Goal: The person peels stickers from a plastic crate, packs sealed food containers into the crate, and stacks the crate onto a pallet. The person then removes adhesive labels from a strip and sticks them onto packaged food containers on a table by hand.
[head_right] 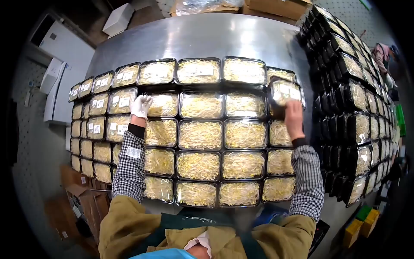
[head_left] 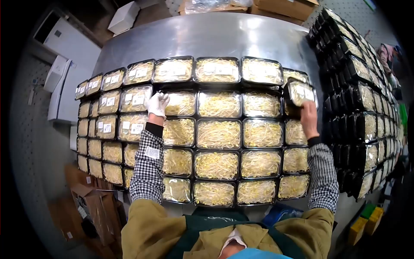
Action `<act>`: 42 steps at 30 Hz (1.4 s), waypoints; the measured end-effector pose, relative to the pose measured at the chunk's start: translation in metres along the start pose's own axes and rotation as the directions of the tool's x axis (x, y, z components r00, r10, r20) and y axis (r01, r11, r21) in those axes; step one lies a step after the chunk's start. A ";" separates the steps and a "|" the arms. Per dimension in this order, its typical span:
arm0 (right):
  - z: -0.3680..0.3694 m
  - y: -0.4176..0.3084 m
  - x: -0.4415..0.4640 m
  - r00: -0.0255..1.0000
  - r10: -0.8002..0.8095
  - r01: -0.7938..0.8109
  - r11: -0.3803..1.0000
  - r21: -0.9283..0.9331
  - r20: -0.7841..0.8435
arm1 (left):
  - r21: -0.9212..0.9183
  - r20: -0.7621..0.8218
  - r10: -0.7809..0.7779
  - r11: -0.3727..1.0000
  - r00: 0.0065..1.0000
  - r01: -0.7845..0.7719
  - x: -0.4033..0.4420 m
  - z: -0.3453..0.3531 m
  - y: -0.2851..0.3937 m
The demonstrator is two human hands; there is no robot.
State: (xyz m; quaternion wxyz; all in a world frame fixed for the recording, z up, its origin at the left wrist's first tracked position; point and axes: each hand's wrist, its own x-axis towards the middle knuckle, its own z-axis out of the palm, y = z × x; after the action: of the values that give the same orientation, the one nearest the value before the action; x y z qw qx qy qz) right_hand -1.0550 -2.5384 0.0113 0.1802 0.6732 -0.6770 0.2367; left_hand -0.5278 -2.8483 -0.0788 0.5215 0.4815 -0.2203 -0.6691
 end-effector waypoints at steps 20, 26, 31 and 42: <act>0.129 -0.016 0.077 0.652 0.702 -0.758 0.589 0.279 0.287 | -0.040 0.143 -0.299 0.951 0.943 0.308 -0.150 0.089 -0.083; -0.008 -0.069 0.041 0.760 0.635 -0.505 0.711 0.489 -0.140 | 0.799 0.589 0.428 -0.436 0.685 -0.415 -0.087 0.117 -0.009; -0.191 -0.104 -0.095 0.481 0.856 -0.680 0.500 0.536 -0.189 | 0.711 0.608 -0.082 -0.385 0.789 -0.588 0.085 0.126 -0.025; -0.483 -0.175 -0.643 -0.236 0.875 -0.848 -0.398 -0.350 -0.423 | 0.808 0.421 0.166 -0.515 0.892 -0.286 -0.026 0.185 0.029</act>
State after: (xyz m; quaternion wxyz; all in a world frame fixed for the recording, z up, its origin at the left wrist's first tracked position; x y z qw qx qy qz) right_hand -0.8985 -1.7322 0.0608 0.0889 -0.2087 -0.9719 0.0625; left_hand -0.6758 -2.8734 0.0368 -0.0020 0.5998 -0.7991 -0.0407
